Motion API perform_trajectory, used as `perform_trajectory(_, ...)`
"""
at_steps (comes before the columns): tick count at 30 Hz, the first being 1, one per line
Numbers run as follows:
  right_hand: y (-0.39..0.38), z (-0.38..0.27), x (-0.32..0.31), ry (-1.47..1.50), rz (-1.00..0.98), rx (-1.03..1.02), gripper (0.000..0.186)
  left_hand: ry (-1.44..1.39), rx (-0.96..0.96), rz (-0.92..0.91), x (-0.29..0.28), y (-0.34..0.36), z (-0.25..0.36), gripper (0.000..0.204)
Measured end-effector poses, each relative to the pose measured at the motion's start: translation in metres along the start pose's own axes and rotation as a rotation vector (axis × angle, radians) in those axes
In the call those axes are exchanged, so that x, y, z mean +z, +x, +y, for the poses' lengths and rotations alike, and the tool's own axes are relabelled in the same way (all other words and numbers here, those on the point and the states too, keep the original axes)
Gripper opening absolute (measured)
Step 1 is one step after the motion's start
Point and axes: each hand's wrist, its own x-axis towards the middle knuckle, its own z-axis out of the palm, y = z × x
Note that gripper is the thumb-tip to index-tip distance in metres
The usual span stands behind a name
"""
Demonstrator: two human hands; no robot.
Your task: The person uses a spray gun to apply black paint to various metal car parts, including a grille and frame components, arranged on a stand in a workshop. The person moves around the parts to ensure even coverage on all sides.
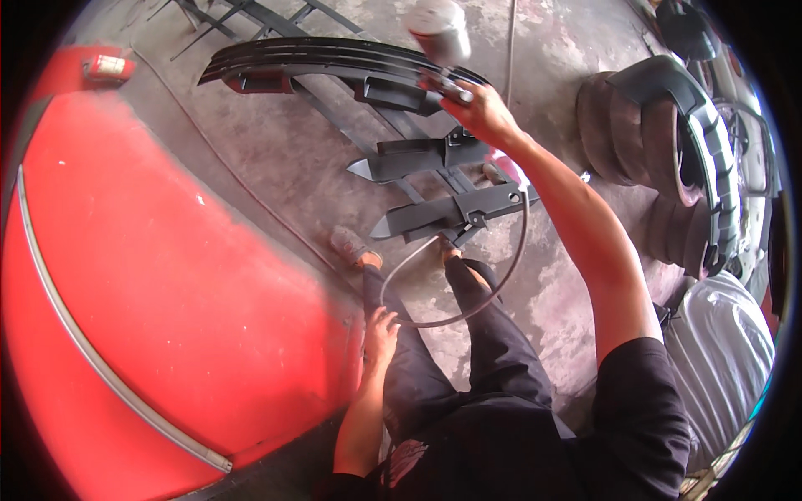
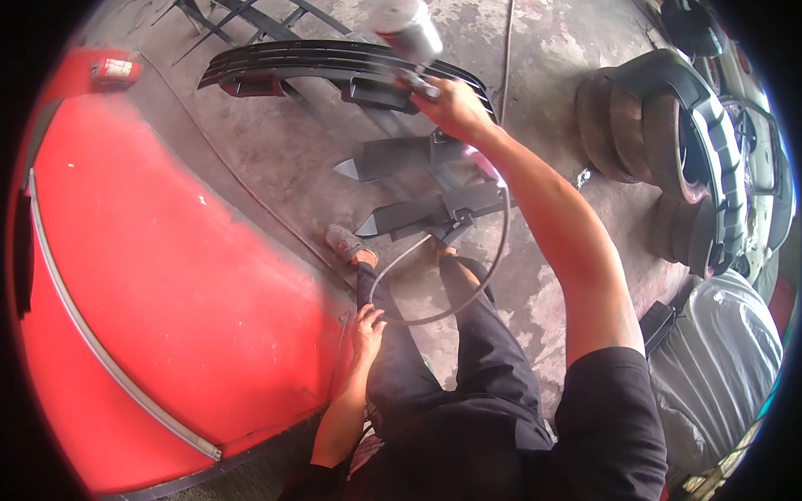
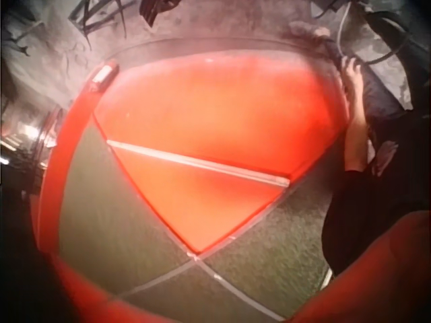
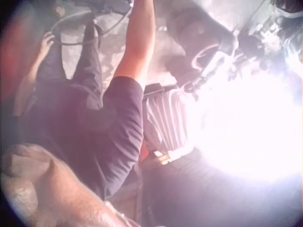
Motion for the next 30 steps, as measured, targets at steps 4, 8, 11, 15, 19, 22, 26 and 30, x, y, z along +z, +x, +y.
perform_trajectory(4, 0.059, -0.02, 0.03, -0.007, 0.019, -0.293, 0.032, -0.001, 0.032, 0.091, 0.02, -0.008, 0.011, 0.03)
perform_trajectory(8, 0.072, -0.026, 0.013, -0.073, -0.084, -0.209, 0.039, -0.04, 0.034, 0.08, 0.035, -0.007, 0.051, 0.026)
perform_trajectory(11, 0.062, 0.017, -0.011, -0.131, -0.093, -0.288, 0.035, -0.024, 0.069, 0.096, 0.055, -0.007, 0.066, 0.026)
perform_trajectory(15, 0.014, 0.06, -0.064, -0.178, -0.193, -0.106, 0.031, 0.045, 0.094, 0.047, 0.073, -0.009, 0.093, 0.025)
perform_trajectory(19, -0.027, 0.102, -0.106, -0.233, -0.236, -0.055, 0.029, 0.069, 0.119, -0.036, 0.082, -0.014, 0.118, 0.026)
perform_trajectory(22, -0.024, 0.105, -0.111, -0.25, -0.251, -0.056, 0.029, 0.062, 0.154, -0.085, 0.087, -0.016, 0.13, 0.025)
perform_trajectory(26, 0.02, 0.071, -0.083, -0.205, -0.276, -0.11, 0.03, 0.019, 0.091, -0.079, 0.09, -0.015, 0.143, 0.023)
perform_trajectory(30, 0.094, 0.023, -0.025, -0.163, -0.253, -0.286, 0.034, -0.032, 0.071, 0.048, 0.092, -0.015, 0.145, 0.022)
